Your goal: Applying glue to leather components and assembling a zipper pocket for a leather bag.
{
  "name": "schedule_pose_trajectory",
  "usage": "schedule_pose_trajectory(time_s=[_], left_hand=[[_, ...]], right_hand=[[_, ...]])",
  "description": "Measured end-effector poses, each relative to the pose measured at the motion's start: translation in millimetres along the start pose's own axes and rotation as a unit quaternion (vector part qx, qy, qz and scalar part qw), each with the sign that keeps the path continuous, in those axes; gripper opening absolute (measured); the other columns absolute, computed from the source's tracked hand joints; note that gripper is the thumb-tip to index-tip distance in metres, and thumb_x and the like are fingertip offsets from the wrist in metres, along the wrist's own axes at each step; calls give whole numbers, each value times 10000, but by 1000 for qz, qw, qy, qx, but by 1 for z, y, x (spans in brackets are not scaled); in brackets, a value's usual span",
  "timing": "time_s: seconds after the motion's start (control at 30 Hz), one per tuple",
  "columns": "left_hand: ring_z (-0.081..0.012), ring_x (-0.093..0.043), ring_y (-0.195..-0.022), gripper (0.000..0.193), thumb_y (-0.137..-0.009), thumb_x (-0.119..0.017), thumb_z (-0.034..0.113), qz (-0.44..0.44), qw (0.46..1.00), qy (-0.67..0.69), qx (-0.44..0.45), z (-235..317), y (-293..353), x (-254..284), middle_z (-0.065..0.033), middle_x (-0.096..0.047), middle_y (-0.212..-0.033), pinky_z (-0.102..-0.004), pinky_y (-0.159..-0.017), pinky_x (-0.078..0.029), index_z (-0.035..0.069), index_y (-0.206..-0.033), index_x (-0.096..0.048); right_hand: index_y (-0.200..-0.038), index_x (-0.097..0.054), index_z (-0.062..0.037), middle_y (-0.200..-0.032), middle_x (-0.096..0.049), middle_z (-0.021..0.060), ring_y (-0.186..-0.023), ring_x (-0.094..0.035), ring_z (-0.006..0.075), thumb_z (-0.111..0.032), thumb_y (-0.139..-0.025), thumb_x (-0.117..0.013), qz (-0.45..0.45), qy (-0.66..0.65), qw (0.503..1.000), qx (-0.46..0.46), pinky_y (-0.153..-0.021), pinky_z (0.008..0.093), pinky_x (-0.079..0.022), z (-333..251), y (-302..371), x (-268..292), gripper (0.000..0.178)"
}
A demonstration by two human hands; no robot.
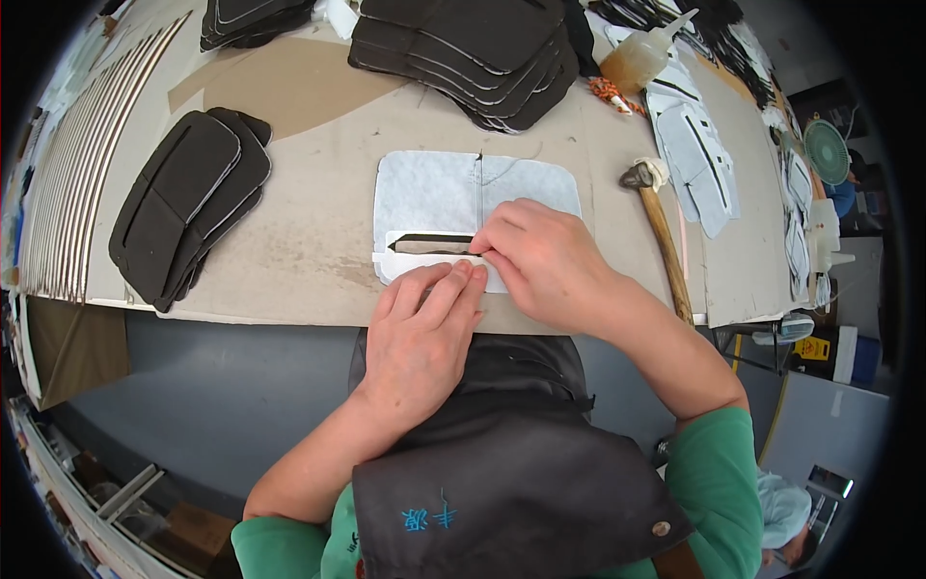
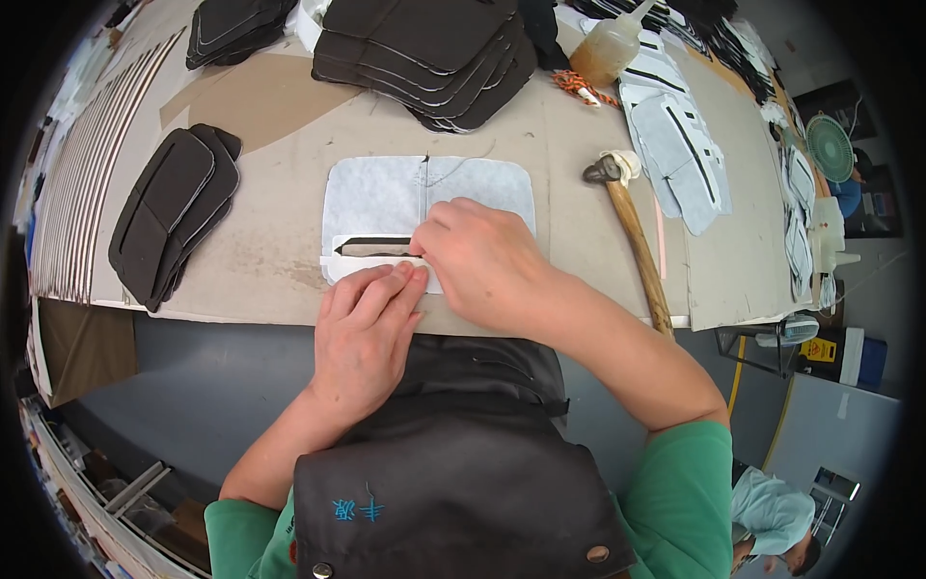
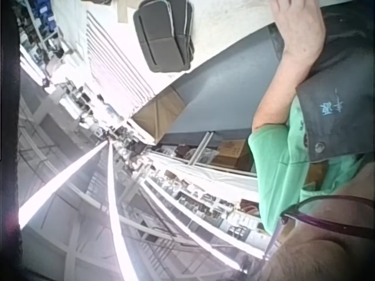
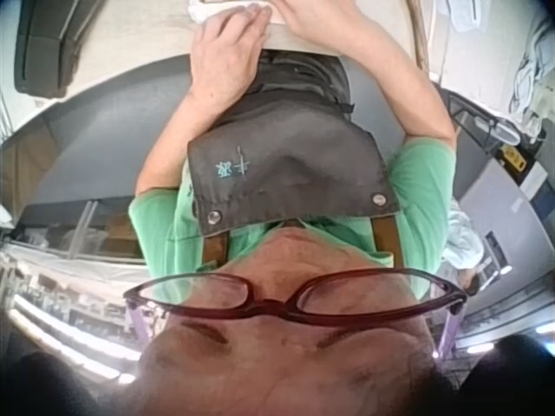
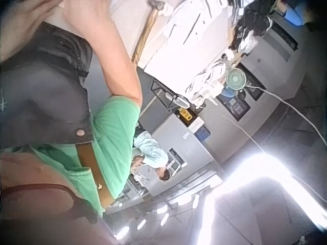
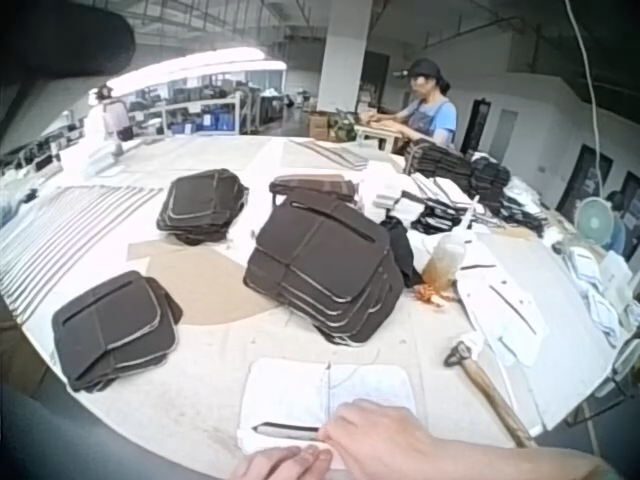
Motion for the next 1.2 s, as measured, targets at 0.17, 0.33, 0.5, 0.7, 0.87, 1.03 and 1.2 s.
schedule_pose_trajectory(time_s=[0.17, 0.33, 0.5, 0.7, 0.87, 1.03, 1.2], left_hand=[[-254, -563, -1103, 376, -799, -700, 58, -19, 996, 88, -19, -9, 3, 7, -71, -620, -1172, -393, -901, -470, 17, -1171, -670], [-284, -551, -1034, 332, -788, -729, 38, 2, 998, 46, 45, -40, -14, 35, -83, -613, -1134, -391, -860, -437, 57, -1115, -679], [-293, -537, -992, 322, -780, -738, 36, -39, 996, 49, 66, -48, -20, 33, -76, -600, -1080, -396, -838, -414, 65, -1095, -681], [-280, -545, -993, 253, -777, -743, 61, -22, 996, 64, 50, -50, -14, 25, -54, -606, -1042, -404, -856, -425, 62, -1024, -688], [-300, -545, -965, 249, -750, -769, 31, 37, 992, 105, 63, -56, -5, 28, -83, -630, -1017, -386, -830, -469, 43, -987, -693], [-305, -548, -956, 263, -743, -774, 27, 17, 993, 103, 57, -32, -28, 24, -93, -618, -1014, -393, -817, -469, 39, -987, -677], [-309, -545, -921, 266, -751, -764, 20, -11, 991, 118, 67, -28, -34, 8, -97, -602, -997, -397, -798, -458, 40, -998, -666]], right_hand=[[-926, -666, -30, -892, -637, 108, -819, -621, 319, 51, -797, -651, 16, -63, 998, -2, -710, 402, -510, 1, 1, -1, 152], [-927, -693, -47, -912, -630, 107, -896, -609, 312, 49, -795, -599, 16, -108, 994, -15, -748, 418, -505, 5, 3, -6, 189], [-1000, -706, -50, -925, -628, 101, -898, -600, 303, 86, -752, -586, 12, -111, 993, 24, -764, 400, -502, -4, -1, -5, 308], [-1065, -688, -59, -940, -600, 105, -916, -601, 302, 69, -739, -625, -10, -21, 998, 62, -780, 399, -505, -16, 2, -9, 355], [-1034, -658, -51, -942, -617, 105, -876, -632, 305, 4, -784, -666, -18, -79, 996, -19, -767, 409, -517, 7, 6, 4, 257], [-959, -663, -16, -858, -644, 92, -746, -627, 220, -22, -808, -729, -54, -133, 987, -65, -670, 331, -514, 18, 3, 4, 165], [-911, -686, -30, -848, -643, 92, -773, -630, 256, -15, -807, -696, -52, -168, 980, -92, -685, 358, -507, 21, 3, 0, 106]])
Point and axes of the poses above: each hand's wrist, its own y-axis away from the middle knuckle, its own x-axis out of the back of the hand, z = x × y, the point moved 8 cm from there along -y, towards the middle knuckle
